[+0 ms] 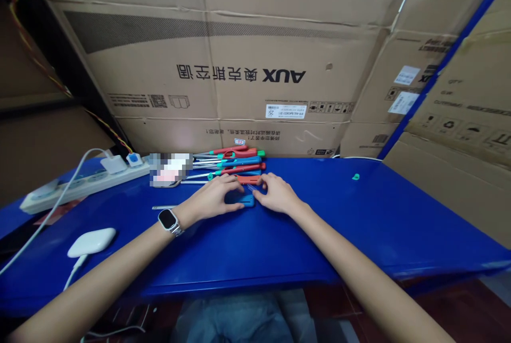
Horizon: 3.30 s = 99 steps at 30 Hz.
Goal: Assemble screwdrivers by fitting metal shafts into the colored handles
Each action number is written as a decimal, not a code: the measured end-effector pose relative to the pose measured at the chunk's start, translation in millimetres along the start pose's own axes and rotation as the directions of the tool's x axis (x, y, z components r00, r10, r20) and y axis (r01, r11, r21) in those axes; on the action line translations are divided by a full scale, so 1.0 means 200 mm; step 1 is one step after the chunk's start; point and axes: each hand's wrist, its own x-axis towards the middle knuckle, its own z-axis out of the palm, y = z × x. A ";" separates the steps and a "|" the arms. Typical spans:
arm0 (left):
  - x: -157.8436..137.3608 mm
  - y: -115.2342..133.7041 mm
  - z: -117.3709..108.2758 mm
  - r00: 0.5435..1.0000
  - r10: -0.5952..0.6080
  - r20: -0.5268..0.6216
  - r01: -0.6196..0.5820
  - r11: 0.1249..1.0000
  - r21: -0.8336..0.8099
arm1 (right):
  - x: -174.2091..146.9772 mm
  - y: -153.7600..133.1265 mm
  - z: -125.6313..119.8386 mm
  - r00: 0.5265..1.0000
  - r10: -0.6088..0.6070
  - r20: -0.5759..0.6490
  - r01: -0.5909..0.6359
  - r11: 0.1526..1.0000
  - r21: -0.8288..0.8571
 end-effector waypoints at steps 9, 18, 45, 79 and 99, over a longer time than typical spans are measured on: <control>-0.01 -0.06 0.09 0.997 -0.073 0.014 0.074 0.989 -0.125 | 0.10 -0.05 0.01 0.969 0.167 0.181 -0.141 0.979 -0.149; -0.05 -0.09 0.10 0.987 -0.162 -0.009 0.154 0.957 -0.247 | 0.17 -0.08 0.02 0.998 -0.040 -0.049 0.063 0.734 0.676; -0.06 -0.14 0.08 0.988 -0.150 -0.036 0.135 0.955 -0.262 | 0.17 -0.22 0.18 0.964 0.072 -0.255 0.176 0.544 0.820; 0.19 -0.01 -0.11 0.882 -0.302 -0.361 -0.053 0.699 -0.714 | 0.16 -0.20 0.12 0.993 -0.011 -0.115 0.102 0.539 0.836; 0.19 -0.03 -0.06 0.862 -0.330 -0.384 -0.091 0.646 -0.758 | 0.15 -0.19 0.12 0.979 -0.023 -0.202 0.172 0.619 0.766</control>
